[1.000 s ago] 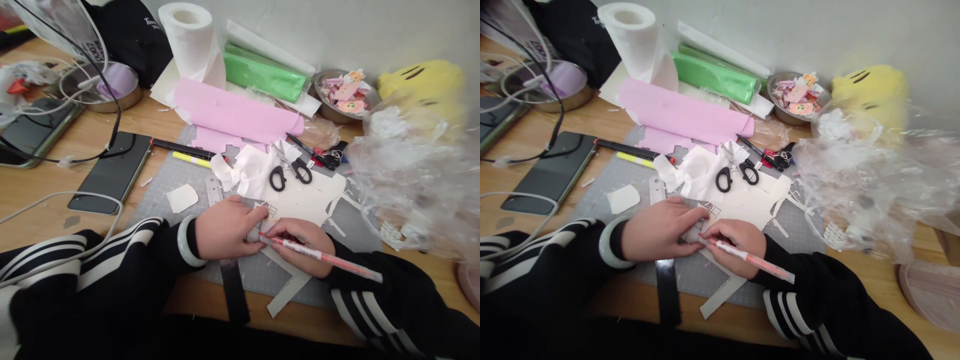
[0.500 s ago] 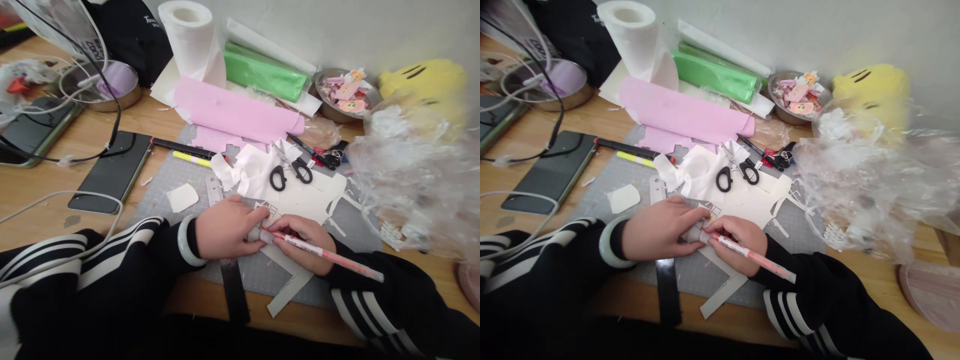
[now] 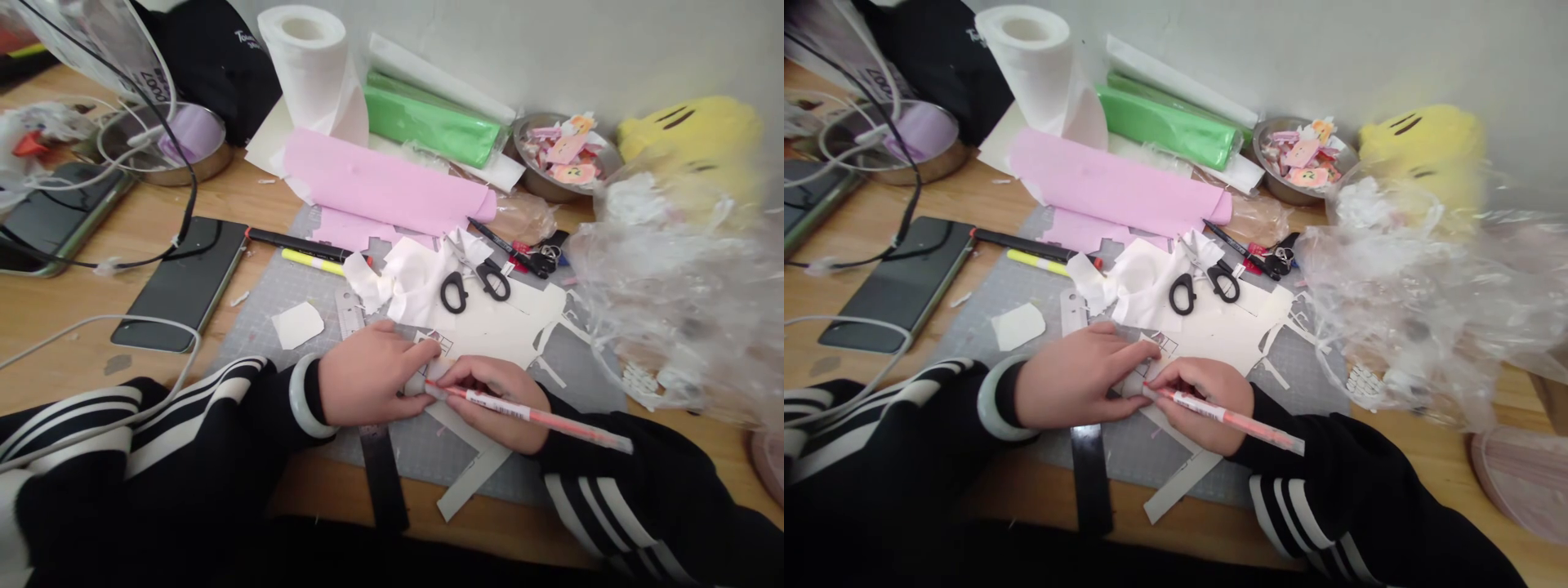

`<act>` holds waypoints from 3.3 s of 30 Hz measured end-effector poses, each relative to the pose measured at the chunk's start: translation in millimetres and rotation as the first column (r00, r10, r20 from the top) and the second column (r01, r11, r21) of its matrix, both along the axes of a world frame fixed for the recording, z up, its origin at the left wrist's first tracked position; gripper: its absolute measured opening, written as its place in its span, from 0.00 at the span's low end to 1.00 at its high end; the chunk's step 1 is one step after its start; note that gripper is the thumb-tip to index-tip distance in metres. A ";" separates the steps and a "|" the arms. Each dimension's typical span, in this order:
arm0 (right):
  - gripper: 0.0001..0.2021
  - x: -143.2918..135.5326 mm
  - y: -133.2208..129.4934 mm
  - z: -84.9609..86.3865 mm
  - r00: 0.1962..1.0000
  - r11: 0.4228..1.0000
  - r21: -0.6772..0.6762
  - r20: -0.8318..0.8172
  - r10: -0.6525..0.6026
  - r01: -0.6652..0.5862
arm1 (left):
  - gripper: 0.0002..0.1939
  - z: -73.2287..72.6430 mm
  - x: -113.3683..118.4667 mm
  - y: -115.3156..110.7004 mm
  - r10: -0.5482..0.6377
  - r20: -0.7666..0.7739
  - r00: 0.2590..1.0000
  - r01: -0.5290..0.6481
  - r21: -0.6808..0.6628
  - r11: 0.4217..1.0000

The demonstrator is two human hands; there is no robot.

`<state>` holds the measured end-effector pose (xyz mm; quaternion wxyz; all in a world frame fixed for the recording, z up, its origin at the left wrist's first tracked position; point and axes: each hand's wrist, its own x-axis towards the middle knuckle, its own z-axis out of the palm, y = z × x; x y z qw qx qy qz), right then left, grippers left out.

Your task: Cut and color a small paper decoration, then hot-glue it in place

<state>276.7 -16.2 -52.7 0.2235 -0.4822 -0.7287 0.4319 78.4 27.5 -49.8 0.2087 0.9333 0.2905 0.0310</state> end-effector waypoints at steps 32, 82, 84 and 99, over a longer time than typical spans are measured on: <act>0.05 1.3 0.5 -0.5 0.998 0.999 -0.024 0.050 -0.041 0.043 | 0.17 -1.1 -0.4 0.8 -0.005 0.013 1.000 0.005 0.010 1.000; 0.06 -3.7 -0.1 -3.4 0.998 0.998 0.035 -0.004 -0.058 0.058 | 0.16 -1.8 -0.7 0.2 -0.011 0.023 1.000 0.010 0.038 0.999; 0.06 -2.9 -0.5 -3.0 1.000 0.999 0.040 -0.006 -0.022 0.023 | 0.16 -2.0 -1.0 0.2 -0.008 0.023 1.000 0.007 0.047 0.999; 0.07 -3.8 -0.8 -6.3 0.997 0.996 0.065 0.027 -0.070 0.068 | 0.17 -1.4 -0.2 0.6 -0.008 0.014 1.000 0.008 0.026 1.000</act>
